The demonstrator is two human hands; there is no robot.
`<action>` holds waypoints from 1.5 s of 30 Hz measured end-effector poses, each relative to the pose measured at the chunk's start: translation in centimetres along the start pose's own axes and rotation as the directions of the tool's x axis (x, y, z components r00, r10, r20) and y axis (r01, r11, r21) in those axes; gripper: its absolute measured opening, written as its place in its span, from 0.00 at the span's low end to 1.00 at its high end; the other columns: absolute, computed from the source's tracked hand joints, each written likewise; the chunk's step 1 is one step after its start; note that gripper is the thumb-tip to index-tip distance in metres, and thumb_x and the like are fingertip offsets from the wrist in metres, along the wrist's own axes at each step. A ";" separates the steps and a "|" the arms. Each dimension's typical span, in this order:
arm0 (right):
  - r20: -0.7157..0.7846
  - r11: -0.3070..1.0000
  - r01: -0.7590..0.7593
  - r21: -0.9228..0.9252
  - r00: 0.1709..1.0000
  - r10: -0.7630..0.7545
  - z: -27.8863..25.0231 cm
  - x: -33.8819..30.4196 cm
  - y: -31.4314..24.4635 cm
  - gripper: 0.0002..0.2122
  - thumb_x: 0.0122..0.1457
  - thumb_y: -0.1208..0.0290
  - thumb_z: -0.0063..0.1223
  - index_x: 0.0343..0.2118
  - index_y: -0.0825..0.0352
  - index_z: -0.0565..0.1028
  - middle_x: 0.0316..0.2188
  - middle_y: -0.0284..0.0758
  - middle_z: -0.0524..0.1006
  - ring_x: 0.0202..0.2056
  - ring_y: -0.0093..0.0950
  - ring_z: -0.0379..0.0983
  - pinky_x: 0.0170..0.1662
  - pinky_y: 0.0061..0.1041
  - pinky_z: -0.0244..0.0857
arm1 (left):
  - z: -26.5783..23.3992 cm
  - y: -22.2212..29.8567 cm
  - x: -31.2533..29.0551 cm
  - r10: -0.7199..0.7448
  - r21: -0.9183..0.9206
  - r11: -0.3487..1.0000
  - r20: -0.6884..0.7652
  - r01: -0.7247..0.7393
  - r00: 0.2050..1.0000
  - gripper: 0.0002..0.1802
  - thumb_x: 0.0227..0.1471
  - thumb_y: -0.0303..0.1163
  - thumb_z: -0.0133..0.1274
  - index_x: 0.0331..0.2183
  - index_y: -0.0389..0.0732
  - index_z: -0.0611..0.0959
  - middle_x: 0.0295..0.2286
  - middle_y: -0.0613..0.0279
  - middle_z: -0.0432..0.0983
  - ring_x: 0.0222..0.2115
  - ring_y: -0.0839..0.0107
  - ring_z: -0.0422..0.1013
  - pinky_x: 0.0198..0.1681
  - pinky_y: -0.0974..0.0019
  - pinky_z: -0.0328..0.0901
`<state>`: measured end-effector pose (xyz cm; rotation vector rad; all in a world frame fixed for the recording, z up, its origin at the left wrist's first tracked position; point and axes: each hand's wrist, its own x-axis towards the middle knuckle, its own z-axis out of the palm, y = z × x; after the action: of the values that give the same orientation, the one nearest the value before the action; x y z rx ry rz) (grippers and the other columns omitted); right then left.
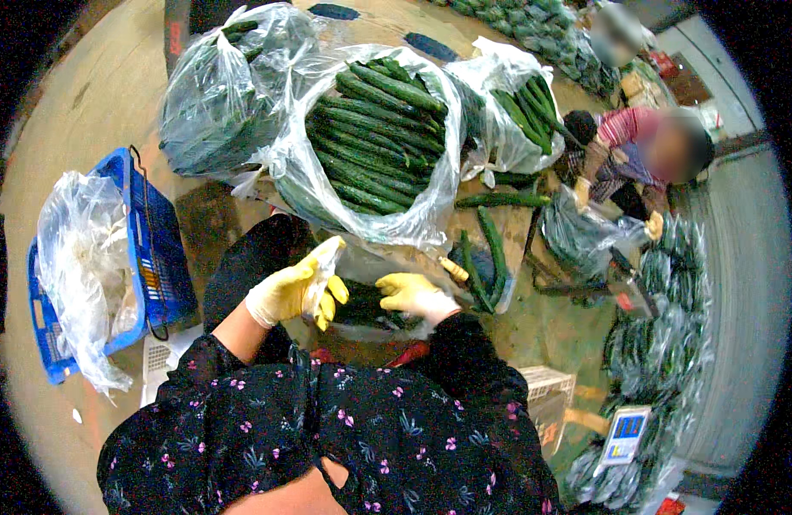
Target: The person sorts and packs cucumbers into plastic bags, weighing them on a scale and sealing the bags by hand.
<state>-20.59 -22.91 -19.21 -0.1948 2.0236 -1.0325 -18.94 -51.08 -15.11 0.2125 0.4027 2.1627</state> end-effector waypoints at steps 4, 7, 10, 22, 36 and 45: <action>-0.255 0.953 0.262 -0.155 0.921 -0.295 -7.4 0.2 -9.4 0.14 0.49 0.69 0.56 0.40 0.67 0.76 0.38 0.37 0.77 0.40 0.26 0.73 0.46 0.24 0.65 | 0.3 -0.1 0.8 -0.046 0.005 0.999 0.032 0.046 0.998 0.43 0.53 0.42 0.48 0.60 0.61 0.39 0.39 0.42 0.69 0.28 0.57 0.74 0.30 0.55 0.71; -0.545 0.898 0.183 -0.401 0.740 -0.394 -12.7 5.4 -10.0 0.19 0.47 0.70 0.56 0.44 0.67 0.72 0.41 0.40 0.75 0.44 0.31 0.72 0.48 0.27 0.64 | 0.6 0.0 1.3 -0.073 0.024 0.997 0.048 0.072 0.996 0.44 0.53 0.41 0.48 0.60 0.60 0.36 0.39 0.43 0.68 0.29 0.58 0.74 0.30 0.55 0.71; -0.687 0.782 -0.275 -0.560 0.681 -0.252 -15.9 10.0 -11.6 0.22 0.42 0.64 0.56 0.42 0.66 0.73 0.43 0.45 0.73 0.46 0.40 0.69 0.50 0.32 0.62 | 0.2 -0.1 1.2 -0.083 0.053 0.995 0.020 0.082 0.996 0.45 0.52 0.42 0.49 0.60 0.60 0.37 0.39 0.42 0.68 0.29 0.58 0.74 0.31 0.55 0.71; -0.676 0.715 -0.399 -0.574 0.724 -0.139 -13.9 15.8 -9.4 0.20 0.42 0.58 0.57 0.37 0.64 0.73 0.37 0.45 0.75 0.43 0.42 0.70 0.47 0.36 0.63 | 0.1 0.3 0.7 -0.102 0.109 0.988 -0.045 0.106 0.994 0.45 0.51 0.42 0.49 0.60 0.59 0.39 0.39 0.41 0.67 0.29 0.58 0.73 0.31 0.56 0.71; -0.123 0.974 -0.018 0.226 0.991 0.047 -12.5 12.8 -11.1 0.13 0.46 0.72 0.52 0.35 0.69 0.71 0.24 0.36 0.76 0.18 0.23 0.69 0.23 0.22 0.65 | 0.4 0.3 1.6 -0.109 0.057 0.992 -0.052 0.112 0.993 0.47 0.50 0.42 0.51 0.60 0.58 0.38 0.40 0.42 0.68 0.29 0.58 0.74 0.31 0.57 0.71; -0.004 0.621 0.125 0.774 0.981 -0.193 -6.1 1.0 -6.7 0.27 0.49 0.69 0.53 0.53 0.71 0.63 0.33 0.35 0.76 0.28 0.20 0.72 0.30 0.17 0.68 | 0.3 0.4 1.0 -0.069 0.082 0.994 -0.048 0.073 0.996 0.44 0.51 0.42 0.49 0.60 0.58 0.39 0.38 0.44 0.70 0.28 0.60 0.74 0.28 0.57 0.71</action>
<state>-27.17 -24.09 -12.98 0.0518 1.3293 -1.8871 -19.73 -50.41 -14.74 0.1933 0.5202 2.0859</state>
